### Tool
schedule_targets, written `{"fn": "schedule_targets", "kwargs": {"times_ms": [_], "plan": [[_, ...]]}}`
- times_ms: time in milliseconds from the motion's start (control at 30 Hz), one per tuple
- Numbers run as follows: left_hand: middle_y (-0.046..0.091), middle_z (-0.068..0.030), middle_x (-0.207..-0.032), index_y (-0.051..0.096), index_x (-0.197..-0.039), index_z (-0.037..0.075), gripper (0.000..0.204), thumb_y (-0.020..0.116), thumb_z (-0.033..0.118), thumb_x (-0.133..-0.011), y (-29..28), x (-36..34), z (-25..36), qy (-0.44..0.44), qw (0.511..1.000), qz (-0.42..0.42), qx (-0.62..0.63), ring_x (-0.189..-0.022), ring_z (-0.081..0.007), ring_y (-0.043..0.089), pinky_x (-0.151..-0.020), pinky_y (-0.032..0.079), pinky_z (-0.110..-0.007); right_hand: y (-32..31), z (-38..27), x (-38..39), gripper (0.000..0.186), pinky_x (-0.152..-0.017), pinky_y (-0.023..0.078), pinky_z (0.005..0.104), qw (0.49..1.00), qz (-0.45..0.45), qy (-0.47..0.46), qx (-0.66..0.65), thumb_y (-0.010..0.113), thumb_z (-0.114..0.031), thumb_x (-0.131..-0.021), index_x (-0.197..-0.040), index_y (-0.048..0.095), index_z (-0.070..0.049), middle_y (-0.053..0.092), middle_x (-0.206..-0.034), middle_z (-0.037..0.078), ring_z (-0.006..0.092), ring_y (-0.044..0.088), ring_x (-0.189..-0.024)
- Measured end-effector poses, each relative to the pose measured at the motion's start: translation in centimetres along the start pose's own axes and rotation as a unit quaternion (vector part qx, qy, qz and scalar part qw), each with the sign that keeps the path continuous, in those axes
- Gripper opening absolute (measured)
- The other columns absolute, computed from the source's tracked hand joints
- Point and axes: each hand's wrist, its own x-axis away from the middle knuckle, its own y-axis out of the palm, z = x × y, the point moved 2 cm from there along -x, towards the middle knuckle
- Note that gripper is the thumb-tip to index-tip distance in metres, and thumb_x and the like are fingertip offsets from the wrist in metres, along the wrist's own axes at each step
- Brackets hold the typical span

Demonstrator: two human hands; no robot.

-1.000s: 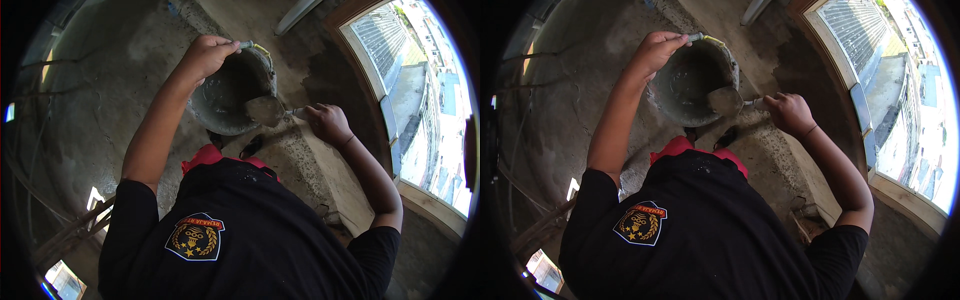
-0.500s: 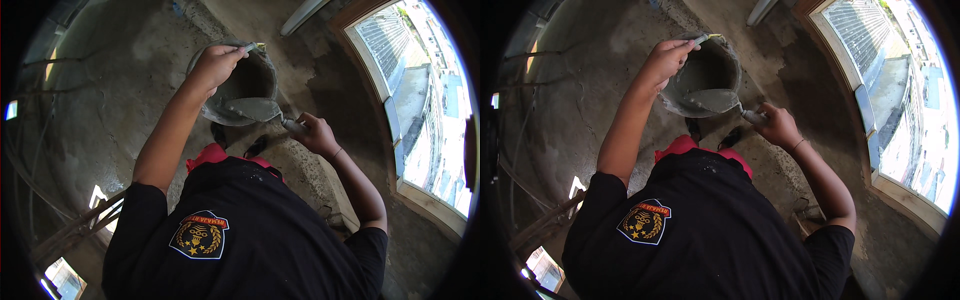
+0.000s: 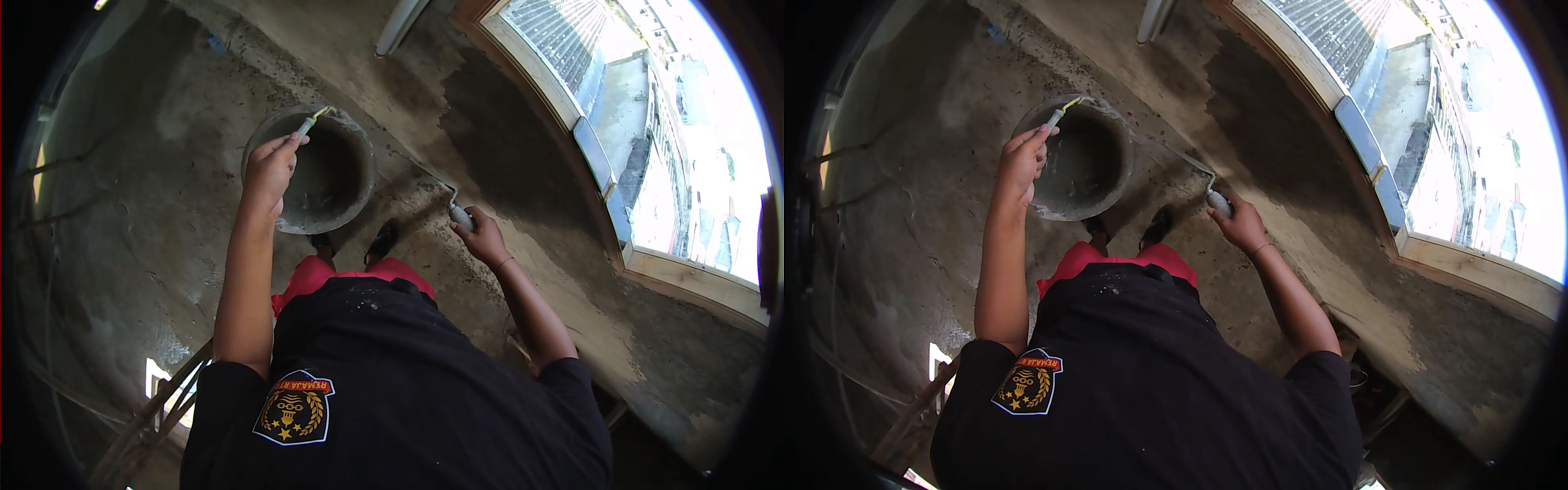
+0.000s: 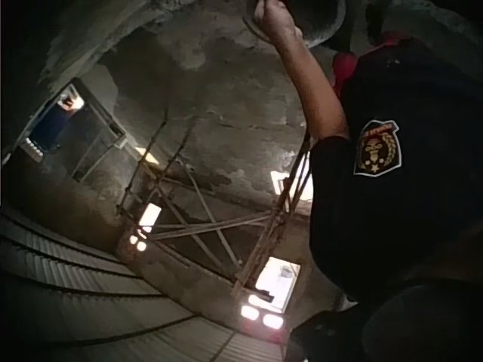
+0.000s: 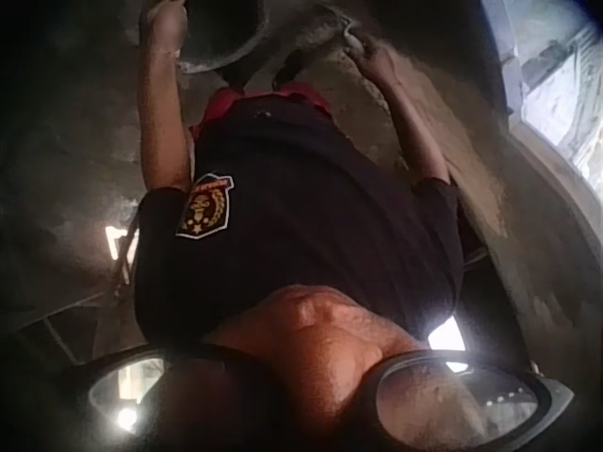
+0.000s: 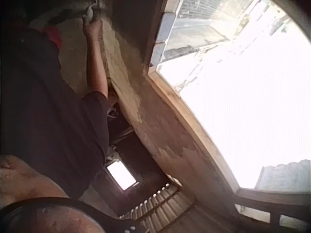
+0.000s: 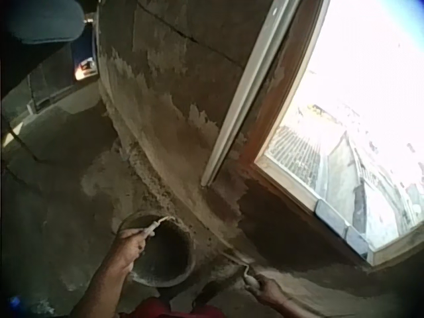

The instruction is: The person scoops mortar from a bucket using a trowel and applies it onto the wall.

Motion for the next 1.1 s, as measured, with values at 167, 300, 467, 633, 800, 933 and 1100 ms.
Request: {"fn": "schedule_targets", "kwargs": {"times_ms": [167, 300, 467, 633, 800, 933, 1100], "plan": [[0.031, 0.0108, -0.056, 0.062, -0.101, 0.001, 0.027, 0.053, 0.024, -0.091, 0.2, 0.0, -2.2, -0.042, 0.999, 0.012, 0.009, -0.044, 0.0011, 0.023, -0.040, 0.015, -0.018, 1.8, 7.1, -4.7, 0.049, -0.081, 0.047, 0.0392, 0.994, -0.037, 0.093, 0.049, 0.062, -0.039, -0.078, -0.109, 0.059, -0.001, 0.062, -0.097, 0.024, 0.0365, 0.060, -0.094], [0.031, 0.0091, -0.055, 0.064, -0.099, -0.002, 0.026, 0.054, 0.021, -0.091, 0.6, 0.7, -3.5, -0.070, 0.997, 0.017, 0.021, -0.049, -0.0011, 0.025, -0.045, 0.017, -0.020, 3.9, 13.8, -9.3, 0.057, -0.072, 0.049, 0.0389, 0.989, -0.015, 0.138, 0.055, 0.057, -0.048, -0.078, -0.106, 0.058, 0.001, 0.064, -0.088, 0.023, 0.0342, 0.064, -0.080], [0.031, 0.0094, -0.056, 0.064, -0.100, 0.000, 0.025, 0.054, 0.021, -0.091, -0.1, 1.0, -5.5, -0.091, 0.995, 0.042, 0.015, -0.048, -0.0007, 0.025, -0.044, 0.016, -0.019, 3.5, 13.7, -12.8, 0.061, -0.051, 0.049, 0.0369, 0.965, -0.049, 0.255, -0.026, 0.054, -0.051, -0.078, -0.107, 0.055, 0.002, 0.061, -0.073, 0.018, 0.0260, 0.060, -0.054], [0.032, 0.0092, -0.056, 0.064, -0.100, 0.001, 0.025, 0.054, 0.022, -0.091, -0.2, 1.3, -6.4, -0.111, 0.992, 0.052, 0.025, -0.047, -0.0004, 0.025, -0.043, 0.016, -0.019, 3.1, 14.7, -15.0, 0.057, -0.043, 0.044, 0.0343, 0.954, -0.051, 0.294, -0.028, 0.052, -0.056, -0.079, -0.110, 0.050, -0.008, 0.052, -0.066, 0.007, 0.0190, 0.050, -0.049], [0.032, 0.0093, -0.056, 0.064, -0.100, 0.001, 0.025, 0.054, 0.021, -0.091, -0.5, 1.4, -6.9, -0.121, 0.990, 0.065, 0.025, -0.047, -0.0003, 0.025, -0.043, 0.017, -0.019, 2.6, 14.5, -15.7, 0.061, -0.045, 0.044, 0.0358, 0.952, -0.067, 0.297, -0.037, 0.051, -0.058, -0.078, -0.111, 0.049, -0.006, 0.055, -0.072, 0.009, 0.0200, 0.051, -0.053], [0.032, 0.0093, -0.057, 0.065, -0.100, 0.000, 0.025, 0.054, 0.021, -0.091, -0.2, 1.2, -7.0, -0.116, 0.991, 0.057, 0.026, -0.049, -0.0005, 0.025, -0.044, 0.017, -0.019, 2.4, 15.7, -15.8, 0.061, -0.044, 0.043, 0.0370, 0.947, -0.084, 0.307, -0.049, 0.050, -0.058, -0.079, -0.110, 0.049, -0.006, 0.057, -0.077, 0.010, 0.0206, 0.051, -0.054], [0.031, 0.0092, -0.057, 0.065, -0.099, 0.000, 0.025, 0.054, 0.021, -0.091, -0.3, 1.3, -7.0, -0.115, 0.991, 0.058, 0.031, -0.050, -0.0006, 0.026, -0.045, 0.017, -0.019, 2.4, 15.8, -14.7, 0.057, -0.041, 0.040, 0.0332, 0.953, -0.033, 0.291, -0.077, 0.050, -0.059, -0.080, -0.106, 0.050, -0.008, 0.054, -0.071, 0.009, 0.0187, 0.048, -0.050]]}}
